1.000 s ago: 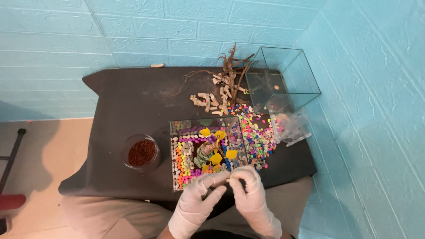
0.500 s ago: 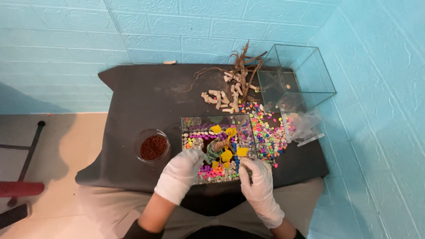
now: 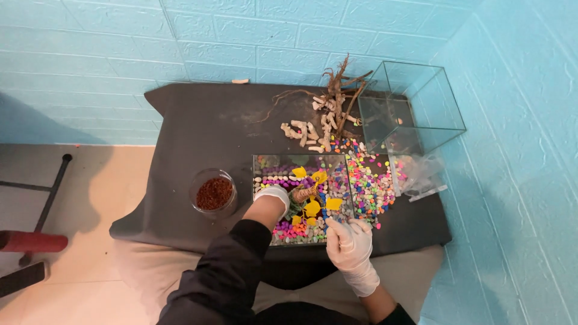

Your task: The person is decorating a small glass tank by carefully placing colorful beads and small yellow ornaments inside to create a decorative arrangement.

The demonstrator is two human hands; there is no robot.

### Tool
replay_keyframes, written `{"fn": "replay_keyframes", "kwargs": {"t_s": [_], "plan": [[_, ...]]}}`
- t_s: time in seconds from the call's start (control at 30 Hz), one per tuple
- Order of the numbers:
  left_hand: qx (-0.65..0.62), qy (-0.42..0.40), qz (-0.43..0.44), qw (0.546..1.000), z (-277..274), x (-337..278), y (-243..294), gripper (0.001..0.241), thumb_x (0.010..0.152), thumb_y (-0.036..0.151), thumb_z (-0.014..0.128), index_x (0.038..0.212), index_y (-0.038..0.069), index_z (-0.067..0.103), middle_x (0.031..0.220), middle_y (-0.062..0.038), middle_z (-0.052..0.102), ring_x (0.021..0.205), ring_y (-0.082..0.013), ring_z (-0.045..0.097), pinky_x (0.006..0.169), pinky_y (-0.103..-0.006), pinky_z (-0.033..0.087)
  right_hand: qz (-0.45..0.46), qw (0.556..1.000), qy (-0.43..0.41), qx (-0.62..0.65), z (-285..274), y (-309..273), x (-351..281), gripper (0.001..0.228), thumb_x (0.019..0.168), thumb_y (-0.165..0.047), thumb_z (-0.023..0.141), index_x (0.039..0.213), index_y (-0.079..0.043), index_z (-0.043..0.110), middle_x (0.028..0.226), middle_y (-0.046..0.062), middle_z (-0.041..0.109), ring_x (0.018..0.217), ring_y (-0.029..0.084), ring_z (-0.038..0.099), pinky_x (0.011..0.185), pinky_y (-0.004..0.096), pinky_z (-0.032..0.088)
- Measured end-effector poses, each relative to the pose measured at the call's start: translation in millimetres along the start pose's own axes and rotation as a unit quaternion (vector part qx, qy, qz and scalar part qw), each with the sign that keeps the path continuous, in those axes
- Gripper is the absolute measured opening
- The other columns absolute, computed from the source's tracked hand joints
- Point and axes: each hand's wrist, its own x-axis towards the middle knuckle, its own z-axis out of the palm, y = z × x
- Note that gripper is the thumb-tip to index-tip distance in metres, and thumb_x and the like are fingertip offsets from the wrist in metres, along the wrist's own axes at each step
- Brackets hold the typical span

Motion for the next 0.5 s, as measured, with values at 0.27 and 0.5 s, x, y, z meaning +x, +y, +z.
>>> {"fn": "replay_keyframes", "kwargs": {"t_s": [0.27, 0.5], "plan": [[-0.021, 0.002, -0.026, 0.999, 8.0, 13.3, -9.4, 0.057, 0.09, -0.004, 0.063, 0.142, 0.013, 0.049, 0.12, -0.009, 0.071, 0.107, -0.0293, 0.07, 0.083, -0.0436, 0.062, -0.011, 1.0, 0.017, -0.008, 2.1, 0.9, -1.8, 0.019, 0.103, -0.01, 0.057, 0.12, -0.014, 0.062, 0.058, -0.009, 0.04, 0.049, 0.016, 0.034, 0.084, 0.034, 0.049], [-0.031, 0.008, -0.042, 0.999, 6.0, 18.9, -7.0, 0.048, 0.087, -0.004, 0.065, 0.132, 0.012, 0.058, 0.115, -0.008, 0.073, 0.102, -0.0287, 0.072, 0.079, -0.0428, 0.063, -0.021, 0.999, 0.037, -0.003, 1.9, 0.9, 3.1, 0.014, 0.104, -0.012, 0.055, 0.116, -0.013, 0.063, 0.06, -0.009, 0.04, 0.049, 0.014, 0.035, 0.078, 0.032, 0.049]]}}
